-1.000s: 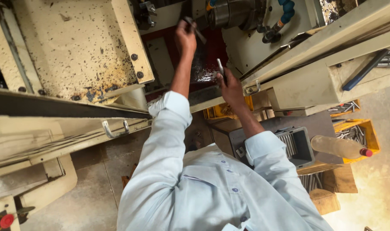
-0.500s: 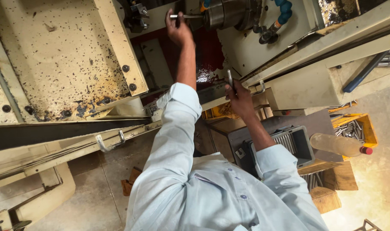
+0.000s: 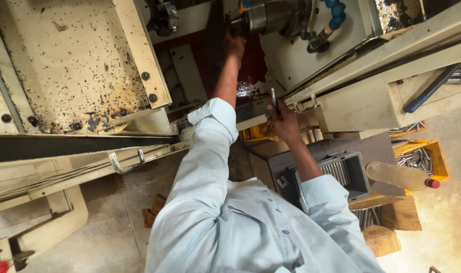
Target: The person sits on the floor in front of a CNC machine, holding and rotating two metal rods. They open the machine door, place the rods inside, and then close the door. The person then picks up a cloth and wipes their hands.
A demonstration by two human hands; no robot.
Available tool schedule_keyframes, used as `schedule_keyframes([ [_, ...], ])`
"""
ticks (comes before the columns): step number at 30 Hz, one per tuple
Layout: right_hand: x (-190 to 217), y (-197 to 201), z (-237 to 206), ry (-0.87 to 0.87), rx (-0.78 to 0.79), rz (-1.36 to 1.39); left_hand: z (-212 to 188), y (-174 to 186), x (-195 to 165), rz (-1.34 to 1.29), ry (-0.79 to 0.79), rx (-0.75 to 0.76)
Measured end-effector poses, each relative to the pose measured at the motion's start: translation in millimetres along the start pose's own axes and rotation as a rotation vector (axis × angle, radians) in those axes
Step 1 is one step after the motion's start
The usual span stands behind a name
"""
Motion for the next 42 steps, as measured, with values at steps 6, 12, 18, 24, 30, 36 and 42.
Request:
schedule_keyframes([
  [6, 17.5, -10.8, 4.1, -0.042, 0.071, -0.082, -0.1, 12.3, -5.2, 0.188, 0.085, 0.155],
  [12, 45.3, -18.6, 3.2, 0.019, 0.076, -0.105, 0.4, 18.4, -11.8, 0.152, 0.182, 0.185],
  [18, 35.5, -12.2, 1.0, 0.025, 0.059, -0.163, -2.9, 10.5, -10.2, 0.079, 0.096, 0.127],
  [24, 13.8, -17.3, -7.5, 0.012, 0.032, -0.006, -9.0, 7.6, -12.5, -0.056, 0.068, 0.138],
  [30, 22.5, -18.0, -22.8, 0.032, -0.032, -0.033, -15.8, 11.2, -35.7, 0.001, -0.006, 0.189],
  [36, 36.1, -14.7, -68.6, 0.044, -0.142, 0.021, -61.5, 39.1, -42.0, 0.099, 0.087, 0.111],
  [42, 21.2, -47.4, -127.6, 0.093, -0.224, 0.153, -147.9, 93.0, -26.8, 0.073, 0.048, 0.205],
])
Point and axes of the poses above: each hand's wrist, its own z-axis towards the middle knuckle, its own y-axis out of the back of the hand, x = y × z, the point moved 1 cm from there along z, towards the middle knuckle, and after that the axes turned 3 degrees about -z, right-handed, at the moved point
